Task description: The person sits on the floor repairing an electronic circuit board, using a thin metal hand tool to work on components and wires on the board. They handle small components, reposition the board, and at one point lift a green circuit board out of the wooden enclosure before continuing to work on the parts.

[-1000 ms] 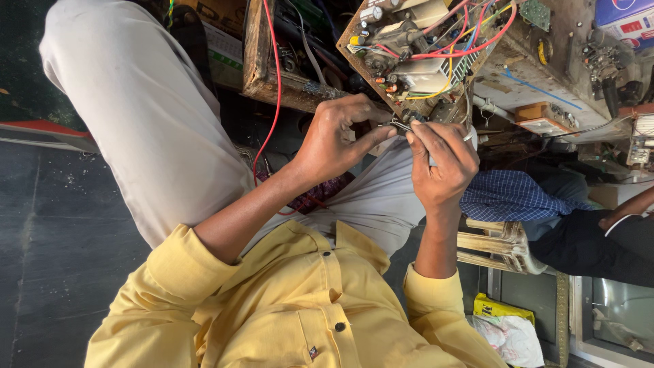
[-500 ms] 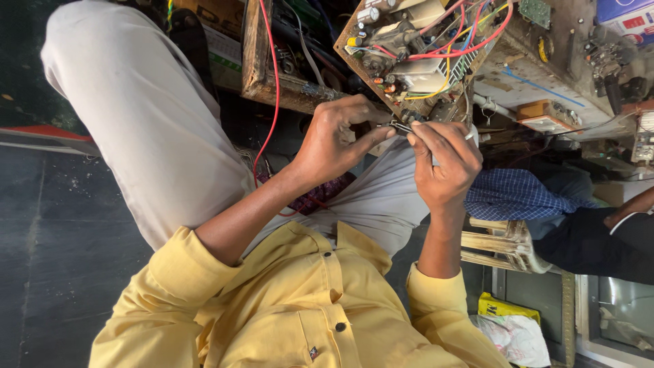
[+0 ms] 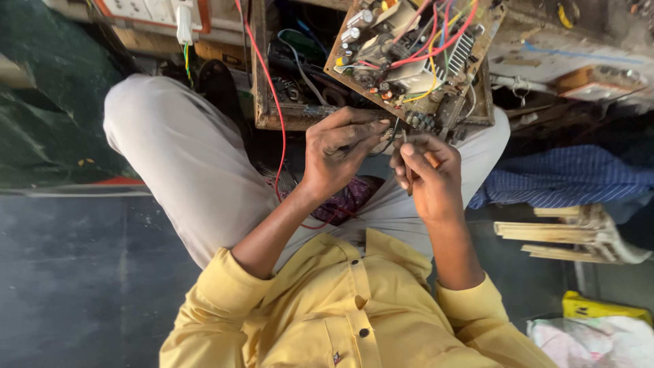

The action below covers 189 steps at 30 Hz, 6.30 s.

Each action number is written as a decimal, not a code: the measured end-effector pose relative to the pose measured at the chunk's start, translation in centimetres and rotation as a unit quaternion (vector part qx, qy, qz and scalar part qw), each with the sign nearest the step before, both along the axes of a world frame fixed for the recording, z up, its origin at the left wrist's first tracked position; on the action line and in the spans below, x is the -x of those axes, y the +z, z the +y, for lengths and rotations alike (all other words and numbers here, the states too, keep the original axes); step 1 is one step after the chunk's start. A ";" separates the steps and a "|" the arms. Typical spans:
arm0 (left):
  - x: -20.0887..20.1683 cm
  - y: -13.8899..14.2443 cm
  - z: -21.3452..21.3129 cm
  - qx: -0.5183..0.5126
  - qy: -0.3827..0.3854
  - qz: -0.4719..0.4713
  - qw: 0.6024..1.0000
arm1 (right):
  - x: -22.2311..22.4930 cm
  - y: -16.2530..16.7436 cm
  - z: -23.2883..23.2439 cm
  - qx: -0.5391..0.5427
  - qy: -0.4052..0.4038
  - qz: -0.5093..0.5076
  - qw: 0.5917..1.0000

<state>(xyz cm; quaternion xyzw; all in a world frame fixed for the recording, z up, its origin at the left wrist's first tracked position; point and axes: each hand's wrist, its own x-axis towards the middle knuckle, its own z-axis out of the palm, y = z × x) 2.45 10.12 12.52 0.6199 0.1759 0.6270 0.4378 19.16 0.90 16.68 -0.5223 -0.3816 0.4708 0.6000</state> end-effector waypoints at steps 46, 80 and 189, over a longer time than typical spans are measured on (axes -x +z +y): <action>-0.3 -0.2 -0.6 -0.182 0.076 0.111 0.974 | -1.3 -0.3 -0.7 0.065 0.074 0.088 0.991; -0.5 0.2 -0.8 -0.195 0.126 0.111 0.966 | -1.0 -0.1 -0.3 0.088 0.073 0.126 0.985; -0.7 -3.1 0.1 0.285 -0.408 -0.104 0.861 | -2.6 -1.1 0.3 -0.295 0.001 -0.534 0.792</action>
